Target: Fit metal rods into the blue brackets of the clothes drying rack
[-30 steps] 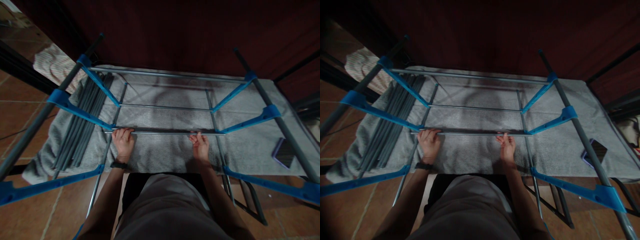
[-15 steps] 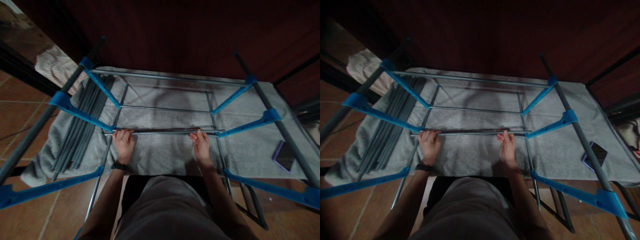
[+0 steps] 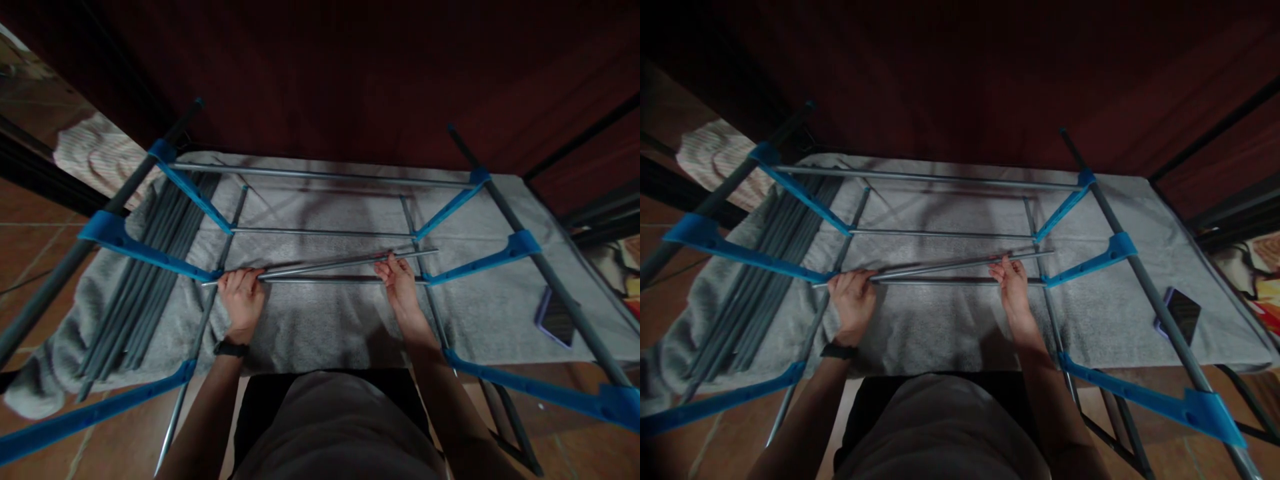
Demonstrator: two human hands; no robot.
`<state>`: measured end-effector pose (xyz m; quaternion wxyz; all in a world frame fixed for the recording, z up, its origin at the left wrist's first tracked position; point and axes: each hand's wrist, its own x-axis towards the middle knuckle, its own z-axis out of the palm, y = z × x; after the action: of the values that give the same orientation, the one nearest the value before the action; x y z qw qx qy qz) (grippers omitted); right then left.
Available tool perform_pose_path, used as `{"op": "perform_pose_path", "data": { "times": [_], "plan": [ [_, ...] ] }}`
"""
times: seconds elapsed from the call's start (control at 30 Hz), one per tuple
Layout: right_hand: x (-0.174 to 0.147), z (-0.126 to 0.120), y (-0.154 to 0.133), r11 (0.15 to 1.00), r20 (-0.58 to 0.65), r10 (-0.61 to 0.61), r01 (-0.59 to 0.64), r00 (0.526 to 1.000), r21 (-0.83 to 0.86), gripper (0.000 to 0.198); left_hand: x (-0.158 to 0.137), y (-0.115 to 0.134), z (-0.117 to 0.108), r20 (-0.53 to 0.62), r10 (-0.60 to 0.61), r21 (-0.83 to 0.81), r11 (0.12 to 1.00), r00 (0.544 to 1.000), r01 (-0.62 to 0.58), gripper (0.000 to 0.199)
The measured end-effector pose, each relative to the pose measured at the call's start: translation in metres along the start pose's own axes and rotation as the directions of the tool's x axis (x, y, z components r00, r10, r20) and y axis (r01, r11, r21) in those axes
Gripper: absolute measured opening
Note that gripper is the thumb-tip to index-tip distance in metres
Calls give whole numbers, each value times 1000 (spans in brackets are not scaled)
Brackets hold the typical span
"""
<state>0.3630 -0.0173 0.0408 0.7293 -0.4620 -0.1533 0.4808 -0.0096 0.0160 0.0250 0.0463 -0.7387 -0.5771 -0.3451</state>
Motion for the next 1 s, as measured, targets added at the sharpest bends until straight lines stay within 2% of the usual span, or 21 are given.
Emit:
{"op": "perform_pose_path", "data": {
  "times": [0.13, 0.53, 0.7, 1.0],
  "plan": [
    [15, 5, -1, 1000, 28, 3, -3, 1000, 1, 37, 3, -2, 4, -15, -1, -21, 1000, 1000, 0, 29],
    [52, 27, 5, 999, -6, -32, 32, 999, -39, 43, 22, -4, 14, -14, -19, -4, 1000, 1000, 19, 28],
    [58, 30, 6, 999, 8, -33, 34, 999, -37, 46, 27, -4, 17, -2, -46, -3, 999, 999, 46, 28],
    [61, 34, 4, 1000, 28, -17, 18, 999, -24, 39, 30, -9, 24, -15, -60, -36, 998, 998, 60, 27]
  ]
}}
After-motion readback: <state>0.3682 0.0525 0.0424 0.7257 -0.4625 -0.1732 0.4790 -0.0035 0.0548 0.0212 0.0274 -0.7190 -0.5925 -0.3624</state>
